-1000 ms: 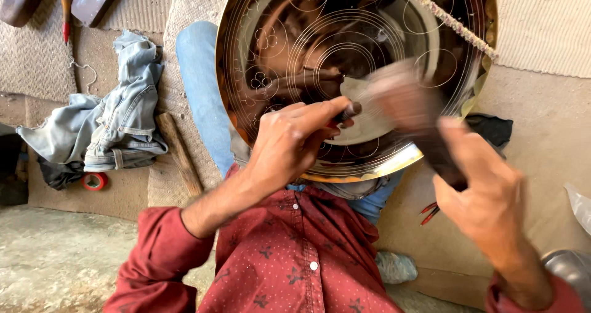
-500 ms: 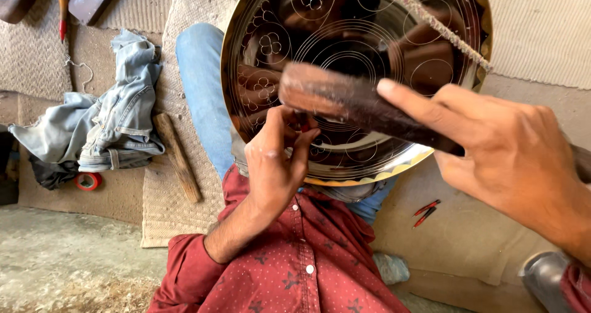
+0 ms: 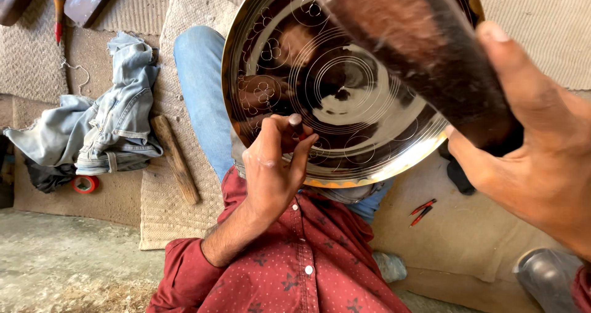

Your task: The person sits on the floor with a large engraved brass plate resting on their lap. They hold a small steel punch against the plate's surface with one hand and strike it repeatedly with a wooden mallet held in the other hand, working around the plate to stamp decorative patterns into the metal.

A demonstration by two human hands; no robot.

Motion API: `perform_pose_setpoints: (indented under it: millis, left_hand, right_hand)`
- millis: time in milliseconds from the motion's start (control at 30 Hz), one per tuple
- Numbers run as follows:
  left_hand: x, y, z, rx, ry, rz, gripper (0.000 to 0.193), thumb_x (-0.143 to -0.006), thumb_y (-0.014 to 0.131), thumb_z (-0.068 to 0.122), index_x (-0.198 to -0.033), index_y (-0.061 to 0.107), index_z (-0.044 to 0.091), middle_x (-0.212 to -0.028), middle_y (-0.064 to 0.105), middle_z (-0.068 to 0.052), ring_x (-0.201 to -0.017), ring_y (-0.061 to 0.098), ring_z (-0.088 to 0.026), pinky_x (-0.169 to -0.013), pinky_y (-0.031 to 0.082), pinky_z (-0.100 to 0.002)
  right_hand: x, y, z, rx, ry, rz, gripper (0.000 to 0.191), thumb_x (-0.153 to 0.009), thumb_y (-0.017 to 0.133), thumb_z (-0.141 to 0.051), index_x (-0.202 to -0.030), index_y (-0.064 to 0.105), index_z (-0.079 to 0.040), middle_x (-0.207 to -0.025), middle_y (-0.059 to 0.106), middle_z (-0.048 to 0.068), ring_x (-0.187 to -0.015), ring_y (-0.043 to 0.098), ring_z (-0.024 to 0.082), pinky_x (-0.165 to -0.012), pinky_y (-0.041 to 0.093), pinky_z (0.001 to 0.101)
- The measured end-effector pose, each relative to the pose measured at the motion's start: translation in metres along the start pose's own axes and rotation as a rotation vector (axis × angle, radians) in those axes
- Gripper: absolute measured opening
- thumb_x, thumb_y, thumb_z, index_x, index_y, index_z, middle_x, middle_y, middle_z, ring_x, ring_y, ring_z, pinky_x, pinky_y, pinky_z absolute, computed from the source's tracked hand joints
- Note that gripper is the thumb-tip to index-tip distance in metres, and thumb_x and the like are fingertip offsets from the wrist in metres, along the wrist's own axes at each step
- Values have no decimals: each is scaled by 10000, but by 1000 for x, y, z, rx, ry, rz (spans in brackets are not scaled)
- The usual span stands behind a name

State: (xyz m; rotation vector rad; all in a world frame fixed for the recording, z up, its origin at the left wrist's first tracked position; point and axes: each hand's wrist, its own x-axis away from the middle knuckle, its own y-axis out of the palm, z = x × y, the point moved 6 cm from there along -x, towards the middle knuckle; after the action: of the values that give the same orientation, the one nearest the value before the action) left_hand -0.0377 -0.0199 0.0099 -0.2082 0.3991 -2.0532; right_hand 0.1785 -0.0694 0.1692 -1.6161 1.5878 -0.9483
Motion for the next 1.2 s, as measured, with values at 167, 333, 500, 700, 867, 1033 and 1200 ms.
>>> perform_pose_setpoints:
  millis: [167, 333, 500, 700, 867, 1033, 1200]
  left_hand:
    - [-2, 0, -1, 103, 5, 20, 308, -958, 784, 4, -1113, 518, 3, -984, 737, -85, -825, 778, -126, -698, 623, -248]
    - [-15, -8, -2, 301, -77, -33, 349, -937, 783, -35, -1195, 550, -4, -1021, 748, -74, -794, 700, -99, -701, 596, -247]
    - [-29, -7, 5, 139, -9, -274, 444, -888, 795, -14, -1283, 601, 44, -1043, 747, -74, -914, 780, -124, -751, 647, -259]
    - [-34, -5, 14, 103, 79, -331, 504, -898, 763, -22, -1355, 577, 77, -1210, 753, -77, -1057, 782, -173, -772, 666, -258]
    - [-33, -7, 15, 41, 116, -311, 538, -893, 765, -41, -1376, 564, 83, -1232, 742, -83, -1009, 780, -182, -767, 661, -263]
    - [-31, -5, 12, 33, 104, -306, 547, -876, 768, -52, -1367, 573, 91, -1196, 752, -78, -984, 778, -183, -757, 655, -272]
    - [-32, -4, 12, 53, 125, -309, 546, -865, 737, -68, -1360, 566, 86, -1194, 750, -86, -1078, 781, -209, -788, 672, -271]
  right_hand:
    - [16, 27, 16, 250, 166, -378, 1020, -751, 832, -3, -1586, 360, -348, -1016, 690, 104, -774, 700, 255, -626, 559, 398]
    - [46, 36, 20, -284, 119, 1, 910, -815, 783, -71, -1554, 252, -87, -1248, 580, 156, -1044, 643, 220, -818, 580, 336]
    - [108, 86, 48, -495, 549, 71, 772, -777, 818, -50, -1460, 459, -28, -991, 688, 67, -866, 697, 145, -773, 598, 293]
    - [132, 94, 54, -369, 586, 208, 834, -809, 835, -118, -1538, 446, -2, -972, 688, 62, -833, 696, 131, -741, 581, 275]
    - [117, 72, 43, -157, 377, 260, 803, -826, 849, -102, -1507, 452, 51, -1056, 698, 107, -856, 723, 179, -782, 616, 295]
    - [116, 60, 44, -267, 427, 354, 593, -892, 806, -49, -1365, 464, 57, -1051, 679, 84, -833, 703, 148, -760, 596, 270]
    - [104, 70, 40, -98, 413, 160, 607, -821, 804, 14, -1357, 523, -31, -968, 726, 93, -804, 707, 164, -748, 587, 326]
